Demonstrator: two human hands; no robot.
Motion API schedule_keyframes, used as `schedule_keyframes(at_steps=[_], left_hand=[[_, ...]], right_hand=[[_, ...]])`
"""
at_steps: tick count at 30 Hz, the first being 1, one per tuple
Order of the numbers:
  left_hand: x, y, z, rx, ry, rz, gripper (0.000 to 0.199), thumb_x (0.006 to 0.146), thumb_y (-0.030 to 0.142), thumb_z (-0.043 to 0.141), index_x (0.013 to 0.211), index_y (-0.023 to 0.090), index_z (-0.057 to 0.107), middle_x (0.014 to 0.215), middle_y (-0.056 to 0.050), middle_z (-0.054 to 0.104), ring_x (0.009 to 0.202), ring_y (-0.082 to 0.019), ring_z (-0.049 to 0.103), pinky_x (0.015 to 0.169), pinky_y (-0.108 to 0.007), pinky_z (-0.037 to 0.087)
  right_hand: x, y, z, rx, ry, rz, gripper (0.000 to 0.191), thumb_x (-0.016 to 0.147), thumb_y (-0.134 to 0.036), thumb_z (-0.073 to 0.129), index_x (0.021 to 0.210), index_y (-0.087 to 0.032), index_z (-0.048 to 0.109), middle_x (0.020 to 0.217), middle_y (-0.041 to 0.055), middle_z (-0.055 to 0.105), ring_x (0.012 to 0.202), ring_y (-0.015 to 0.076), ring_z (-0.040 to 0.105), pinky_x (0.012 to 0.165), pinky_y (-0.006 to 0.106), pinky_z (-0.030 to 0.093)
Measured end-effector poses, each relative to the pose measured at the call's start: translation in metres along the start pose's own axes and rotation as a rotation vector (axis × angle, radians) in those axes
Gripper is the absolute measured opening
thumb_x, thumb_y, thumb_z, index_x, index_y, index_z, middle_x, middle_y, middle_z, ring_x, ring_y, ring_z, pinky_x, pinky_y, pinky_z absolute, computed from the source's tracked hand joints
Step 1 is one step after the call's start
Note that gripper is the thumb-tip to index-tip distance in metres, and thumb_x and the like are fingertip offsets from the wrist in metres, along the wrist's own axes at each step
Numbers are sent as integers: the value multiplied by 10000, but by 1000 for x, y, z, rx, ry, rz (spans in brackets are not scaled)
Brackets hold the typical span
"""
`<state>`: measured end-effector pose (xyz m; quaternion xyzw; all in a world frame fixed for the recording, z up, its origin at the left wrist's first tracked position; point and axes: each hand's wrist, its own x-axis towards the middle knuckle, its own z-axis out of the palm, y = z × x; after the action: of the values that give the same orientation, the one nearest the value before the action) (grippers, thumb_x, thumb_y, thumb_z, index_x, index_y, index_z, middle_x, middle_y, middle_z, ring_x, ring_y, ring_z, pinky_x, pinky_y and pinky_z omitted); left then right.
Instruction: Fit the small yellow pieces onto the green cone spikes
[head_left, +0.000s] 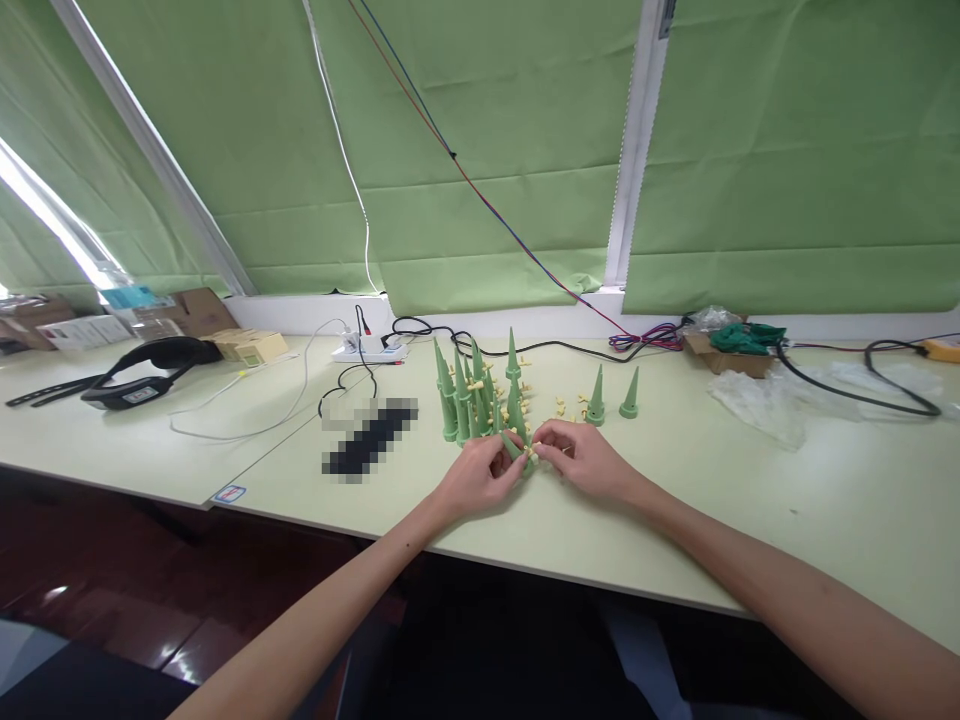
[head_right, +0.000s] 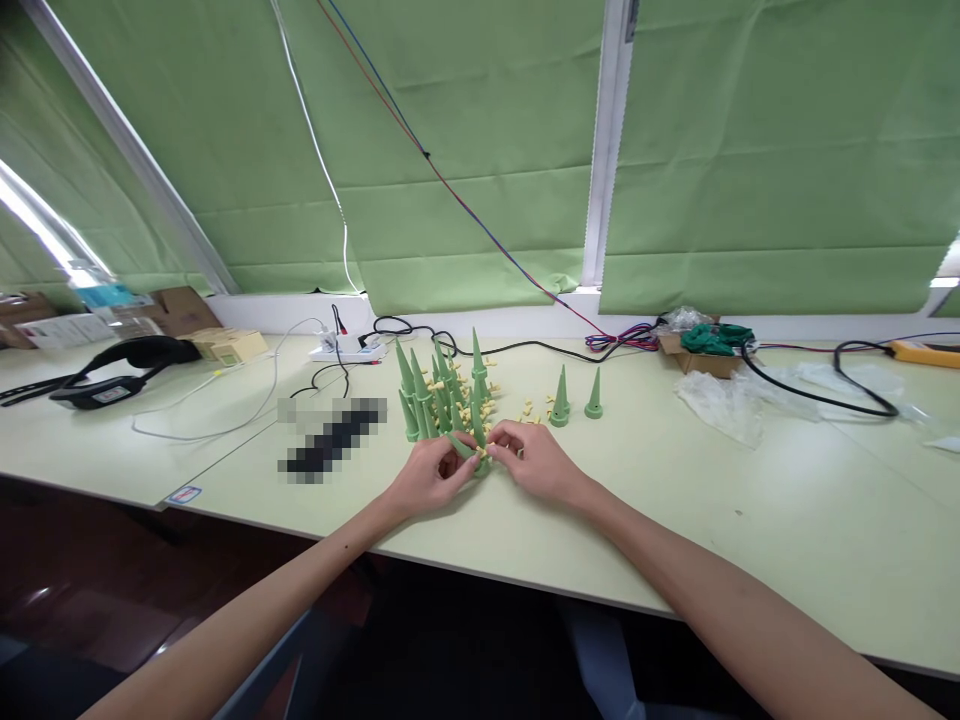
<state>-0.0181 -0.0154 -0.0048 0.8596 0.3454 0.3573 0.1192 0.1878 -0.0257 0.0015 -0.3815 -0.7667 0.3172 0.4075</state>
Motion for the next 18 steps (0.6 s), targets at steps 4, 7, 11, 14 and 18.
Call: schedule_keyframes(at_steps=[4,7,11,14,18], left_hand=[[2,6,-4,20,-85,-18,219,916,356,521,873,175,636,536,36,507,460,-95,428,489,-249,319],[3,9,-6,8,-113,-19,230,912,356,525,854,170,645,597,17,548,486,-98,432,494,-254,318],[3,7,-5,24,-136,-20,220,903,347,528,831,170,638,606,12,535,511,-108,428,504,-254,318],[3,6,-5,30,-133,-11,198,896,326,530,827,172,633,620,9,537,516,-107,426,507,-251,318],[2,7,-4,18,-114,20,182,886,311,535,813,171,626,651,-3,558,527,-106,429,519,-250,333]], right_hand=[[0,1,0,-2,-13,5,180,907,-344,544,868,-188,625,719,-2,611,601,124,515,566,253,416],[1,1,0,-17,-19,8,192,905,-350,544,838,-186,620,697,-6,606,586,123,510,559,251,404],[1,-1,-1,-59,-25,21,228,918,-354,521,794,-183,608,659,-16,578,563,116,479,542,243,374],[2,-1,0,-132,-19,19,290,931,-369,499,723,-182,576,612,-27,525,552,114,434,528,244,337],[3,2,1,-225,-11,-20,435,961,-397,438,581,-186,448,542,-37,432,530,111,361,521,258,290]])
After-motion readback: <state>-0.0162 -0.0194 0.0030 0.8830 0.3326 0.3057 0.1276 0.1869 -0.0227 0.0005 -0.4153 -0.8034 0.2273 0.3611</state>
